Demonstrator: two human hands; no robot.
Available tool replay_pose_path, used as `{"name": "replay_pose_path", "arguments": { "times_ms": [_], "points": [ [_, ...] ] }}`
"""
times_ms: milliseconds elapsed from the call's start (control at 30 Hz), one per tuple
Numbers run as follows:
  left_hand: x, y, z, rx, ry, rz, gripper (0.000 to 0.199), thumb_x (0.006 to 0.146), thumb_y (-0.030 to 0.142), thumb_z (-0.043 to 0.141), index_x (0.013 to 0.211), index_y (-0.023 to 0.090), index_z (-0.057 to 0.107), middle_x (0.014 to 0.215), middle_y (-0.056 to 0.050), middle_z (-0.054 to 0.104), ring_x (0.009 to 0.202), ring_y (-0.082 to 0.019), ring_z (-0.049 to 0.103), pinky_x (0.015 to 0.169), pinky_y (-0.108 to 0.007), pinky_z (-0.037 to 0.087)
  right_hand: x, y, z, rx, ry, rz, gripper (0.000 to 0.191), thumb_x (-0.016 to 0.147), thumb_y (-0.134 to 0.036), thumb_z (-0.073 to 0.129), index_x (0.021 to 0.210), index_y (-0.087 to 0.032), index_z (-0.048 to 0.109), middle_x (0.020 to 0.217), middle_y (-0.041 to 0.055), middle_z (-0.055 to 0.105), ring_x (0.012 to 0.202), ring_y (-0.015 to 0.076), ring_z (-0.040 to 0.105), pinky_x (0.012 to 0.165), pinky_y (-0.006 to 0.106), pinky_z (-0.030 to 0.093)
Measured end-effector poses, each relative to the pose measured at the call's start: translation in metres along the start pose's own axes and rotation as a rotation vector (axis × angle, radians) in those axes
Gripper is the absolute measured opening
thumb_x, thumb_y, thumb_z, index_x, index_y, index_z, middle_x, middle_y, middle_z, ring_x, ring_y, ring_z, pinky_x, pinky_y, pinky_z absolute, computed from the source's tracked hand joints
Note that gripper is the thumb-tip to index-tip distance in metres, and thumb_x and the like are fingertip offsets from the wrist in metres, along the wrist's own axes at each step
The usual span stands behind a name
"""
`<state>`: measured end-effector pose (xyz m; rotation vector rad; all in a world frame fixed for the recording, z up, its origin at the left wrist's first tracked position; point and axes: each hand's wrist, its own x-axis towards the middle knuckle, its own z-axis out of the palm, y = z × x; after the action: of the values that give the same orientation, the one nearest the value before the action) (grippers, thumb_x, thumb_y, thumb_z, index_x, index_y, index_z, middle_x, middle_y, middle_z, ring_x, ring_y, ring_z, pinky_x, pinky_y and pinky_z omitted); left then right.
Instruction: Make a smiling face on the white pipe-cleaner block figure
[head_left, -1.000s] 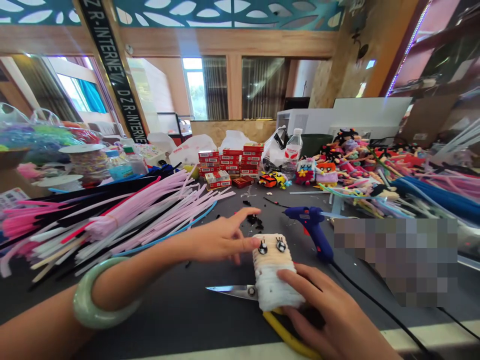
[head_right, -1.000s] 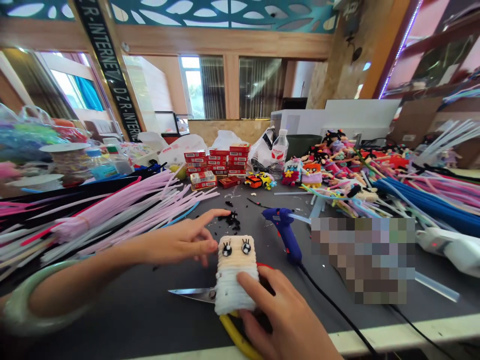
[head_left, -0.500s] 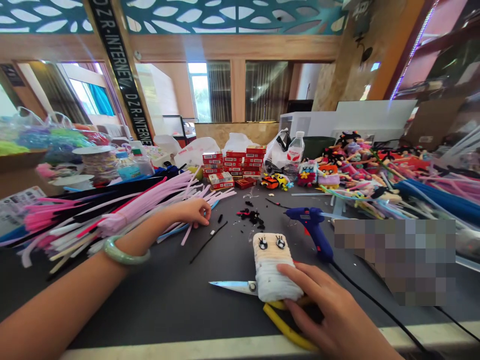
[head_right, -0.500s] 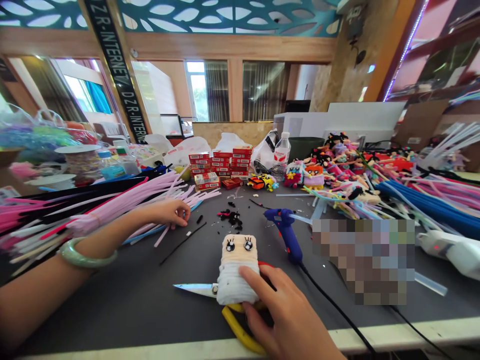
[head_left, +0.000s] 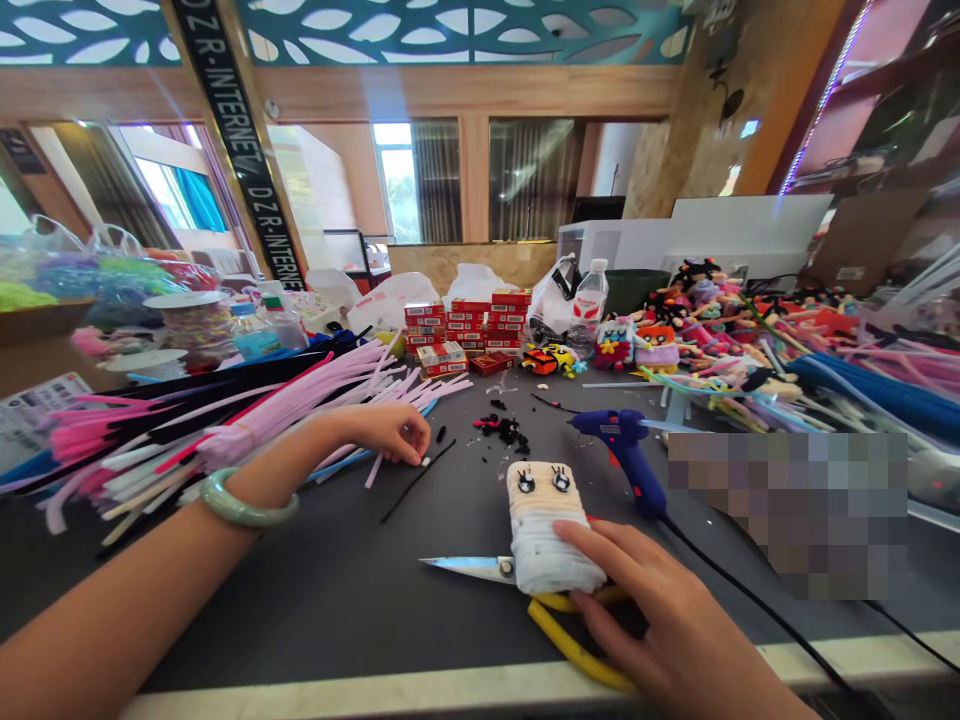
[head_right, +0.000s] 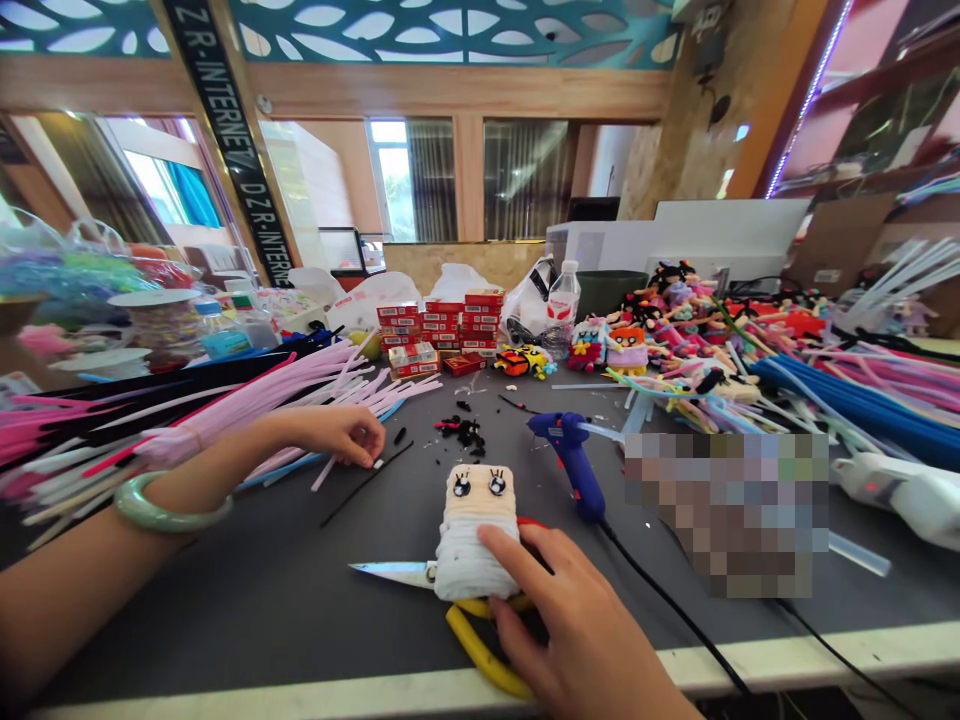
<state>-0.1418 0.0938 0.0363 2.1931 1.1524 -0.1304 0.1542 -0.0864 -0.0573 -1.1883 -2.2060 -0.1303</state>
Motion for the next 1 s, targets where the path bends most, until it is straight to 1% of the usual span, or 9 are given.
{"name": "replay_pose_path", "arguments": {
  "times_ms": [133,333,433,567,633,733,833,900,1000],
  "points": [
    [0.001,-0.003,0.001,0.001,-0.003,0.007,0.019,0.064,0.037,0.071,0.065,0.02,0.062,0.058,0.003,0.059,0.055,-0.014,0.053,0.055,-0.024,0.041,0.0,-0.001,-0.001,-0.001,0.007,-0.006,0.045,0.085,-0.02,0.05,0.13,-0.025,0.054,0.116,0.0094,0.067,0.102,0.0186,0.066,0.08,0.028,0.056],
    [0.001,-0.009,0.001,0.031,0.011,-0.025,0.019,0.075,0.034,0.063,0.07,0.016,0.058,0.059,0.002,0.058,0.055,-0.013,0.056,0.056,-0.025,0.044,0.0,-0.001,-0.002,-0.035,0.042,-0.046,0.044,0.085,-0.019,0.051,0.129,-0.025,0.054,0.113,0.0082,0.068,0.098,0.0164,0.067,0.079,0.025,0.056],
    [0.003,-0.009,0.002,0.046,0.037,-0.012,0.018,0.073,0.034,0.063,0.077,0.017,0.059,0.064,0.0,0.063,0.06,-0.015,0.06,0.057,-0.025,0.046,0.0,0.0,-0.001,-0.054,0.056,-0.078,0.045,0.087,-0.02,0.05,0.132,-0.023,0.051,0.112,0.008,0.068,0.098,0.0149,0.067,0.078,0.022,0.056],
    [0.007,-0.007,0.002,0.08,0.086,0.042,0.026,0.069,0.03,0.066,0.09,0.018,0.059,0.078,-0.001,0.068,0.073,-0.017,0.063,0.065,-0.024,0.047,0.0,0.001,0.0,-0.07,0.047,-0.099,0.047,0.087,-0.021,0.05,0.134,-0.023,0.048,0.113,0.008,0.068,0.098,0.0137,0.067,0.079,0.021,0.055],
    [0.008,-0.005,0.003,0.093,0.084,0.064,0.025,0.069,0.029,0.066,0.09,0.017,0.059,0.08,-0.002,0.069,0.076,-0.017,0.063,0.066,-0.024,0.047,-0.001,0.002,0.001,-0.07,0.048,-0.103,0.047,0.088,-0.021,0.05,0.134,-0.023,0.047,0.112,0.0082,0.068,0.098,0.0138,0.067,0.079,0.021,0.055],
    [0.007,-0.003,0.003,0.109,0.057,0.09,0.02,0.073,0.029,0.062,0.088,0.017,0.06,0.079,-0.002,0.069,0.073,-0.016,0.064,0.064,-0.024,0.047,0.0,0.002,0.001,-0.059,0.044,-0.094,0.047,0.088,-0.02,0.05,0.135,-0.023,0.046,0.111,0.0083,0.068,0.099,0.0145,0.067,0.078,0.022,0.056],
    [0.005,0.001,0.004,0.133,0.035,0.117,0.02,0.073,0.029,0.064,0.089,0.017,0.062,0.077,-0.001,0.069,0.072,-0.015,0.063,0.063,-0.022,0.046,0.0,0.002,0.001,-0.047,0.043,-0.096,0.048,0.087,-0.019,0.049,0.135,-0.022,0.046,0.112,0.0087,0.067,0.099,0.015,0.067,0.078,0.023,0.056],
    [0.005,0.002,0.005,0.158,0.023,0.127,0.017,0.072,0.028,0.065,0.085,0.017,0.063,0.075,0.0,0.068,0.071,-0.015,0.062,0.063,-0.022,0.046,0.0,0.002,0.001,-0.045,0.049,-0.098,0.049,0.087,-0.019,0.049,0.135,-0.022,0.046,0.112,0.0087,0.068,0.098,0.0153,0.067,0.078,0.024,0.057],
    [0.006,0.003,0.007,0.216,0.016,0.119,0.008,0.073,0.022,0.061,0.079,0.017,0.064,0.072,0.001,0.067,0.068,-0.014,0.061,0.063,-0.021,0.046,-0.001,0.003,0.001,-0.04,0.061,-0.104,0.049,0.086,-0.018,0.051,0.134,-0.022,0.048,0.11,0.0082,0.069,0.095,0.0157,0.068,0.076,0.024,0.057]
  ]
}}
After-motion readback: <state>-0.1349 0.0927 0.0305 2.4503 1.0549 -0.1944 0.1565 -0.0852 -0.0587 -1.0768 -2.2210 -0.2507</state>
